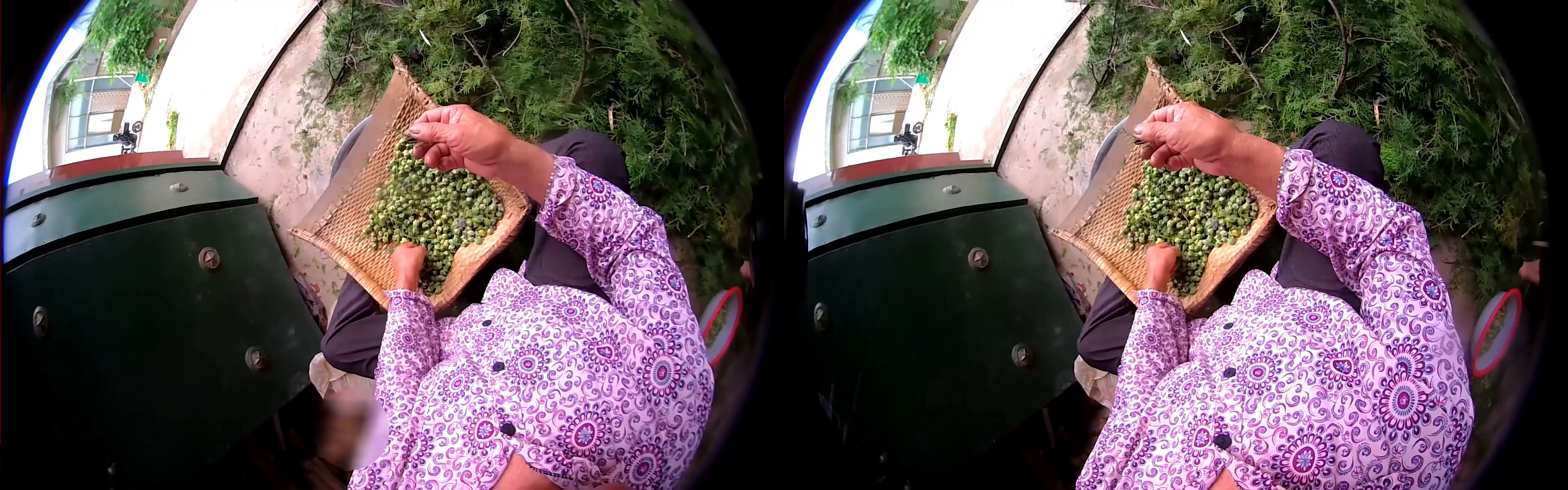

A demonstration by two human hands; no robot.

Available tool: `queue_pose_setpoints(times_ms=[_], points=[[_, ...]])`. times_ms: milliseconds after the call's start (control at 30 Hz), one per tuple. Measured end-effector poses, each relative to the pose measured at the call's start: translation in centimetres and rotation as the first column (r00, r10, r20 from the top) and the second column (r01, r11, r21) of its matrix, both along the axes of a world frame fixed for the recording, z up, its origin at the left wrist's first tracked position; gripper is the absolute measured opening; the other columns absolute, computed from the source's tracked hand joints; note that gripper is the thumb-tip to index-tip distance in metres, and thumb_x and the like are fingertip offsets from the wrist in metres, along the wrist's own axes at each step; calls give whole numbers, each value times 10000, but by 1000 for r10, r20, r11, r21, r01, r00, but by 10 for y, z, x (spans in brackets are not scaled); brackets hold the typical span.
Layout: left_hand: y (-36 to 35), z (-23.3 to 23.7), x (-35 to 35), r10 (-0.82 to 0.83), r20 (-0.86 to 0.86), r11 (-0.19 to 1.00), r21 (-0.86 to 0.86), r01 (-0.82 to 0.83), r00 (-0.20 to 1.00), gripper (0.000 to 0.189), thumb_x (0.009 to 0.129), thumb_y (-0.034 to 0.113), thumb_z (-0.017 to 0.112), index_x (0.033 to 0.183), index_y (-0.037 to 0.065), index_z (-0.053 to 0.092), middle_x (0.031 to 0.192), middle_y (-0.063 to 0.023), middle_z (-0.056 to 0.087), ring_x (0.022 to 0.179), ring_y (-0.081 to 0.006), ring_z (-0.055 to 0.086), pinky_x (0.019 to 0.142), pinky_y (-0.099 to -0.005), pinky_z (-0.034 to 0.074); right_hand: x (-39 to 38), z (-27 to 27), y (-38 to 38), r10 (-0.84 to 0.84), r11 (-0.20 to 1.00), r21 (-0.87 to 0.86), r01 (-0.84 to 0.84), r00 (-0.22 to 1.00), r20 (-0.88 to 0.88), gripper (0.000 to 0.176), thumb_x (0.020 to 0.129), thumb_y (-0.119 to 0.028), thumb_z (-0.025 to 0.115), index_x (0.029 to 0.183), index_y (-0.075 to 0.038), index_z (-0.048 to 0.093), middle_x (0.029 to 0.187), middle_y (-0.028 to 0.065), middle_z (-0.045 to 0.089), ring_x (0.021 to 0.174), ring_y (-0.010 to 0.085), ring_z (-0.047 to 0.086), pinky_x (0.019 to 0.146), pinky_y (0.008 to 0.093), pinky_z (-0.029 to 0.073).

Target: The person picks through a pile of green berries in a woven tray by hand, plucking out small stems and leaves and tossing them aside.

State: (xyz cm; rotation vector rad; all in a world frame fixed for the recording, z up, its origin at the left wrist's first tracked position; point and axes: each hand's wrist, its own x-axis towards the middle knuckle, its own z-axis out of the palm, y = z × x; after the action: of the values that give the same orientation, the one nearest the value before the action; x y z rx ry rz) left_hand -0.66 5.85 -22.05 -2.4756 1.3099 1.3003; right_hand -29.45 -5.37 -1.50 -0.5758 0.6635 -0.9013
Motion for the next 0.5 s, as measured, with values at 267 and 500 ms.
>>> queue_pose_setpoints(times_ms=[267, 500], points=[[7, 74, 10, 460, -550, 875, 146, -462, 697, 138, 773, 104, 604, 900, 52, 612, 774, -45, 596, 570, -171, 585, 489, -288, 485, 1, -12, 4, 34, 998, -56, -33, 999, 15, 158, 882, -222, 552, 896, -66, 556, 758, 21, 623, 570, 50, 587, 494, 157, 463], [-2, 109, -16, 498, -776, 785, 213, -581, 388, 199, 808, 43, 571, 996, 54, 509, 843, -67, 568, 752, -253, 619, 640, -391, 534, 22, -44, 30, 264, 909, -215, -358, 892, -366, 267, 754, -199, 654, 918, 2, 589, 753, 39, 612, 633, 101, 579, 538, 219, 449]])
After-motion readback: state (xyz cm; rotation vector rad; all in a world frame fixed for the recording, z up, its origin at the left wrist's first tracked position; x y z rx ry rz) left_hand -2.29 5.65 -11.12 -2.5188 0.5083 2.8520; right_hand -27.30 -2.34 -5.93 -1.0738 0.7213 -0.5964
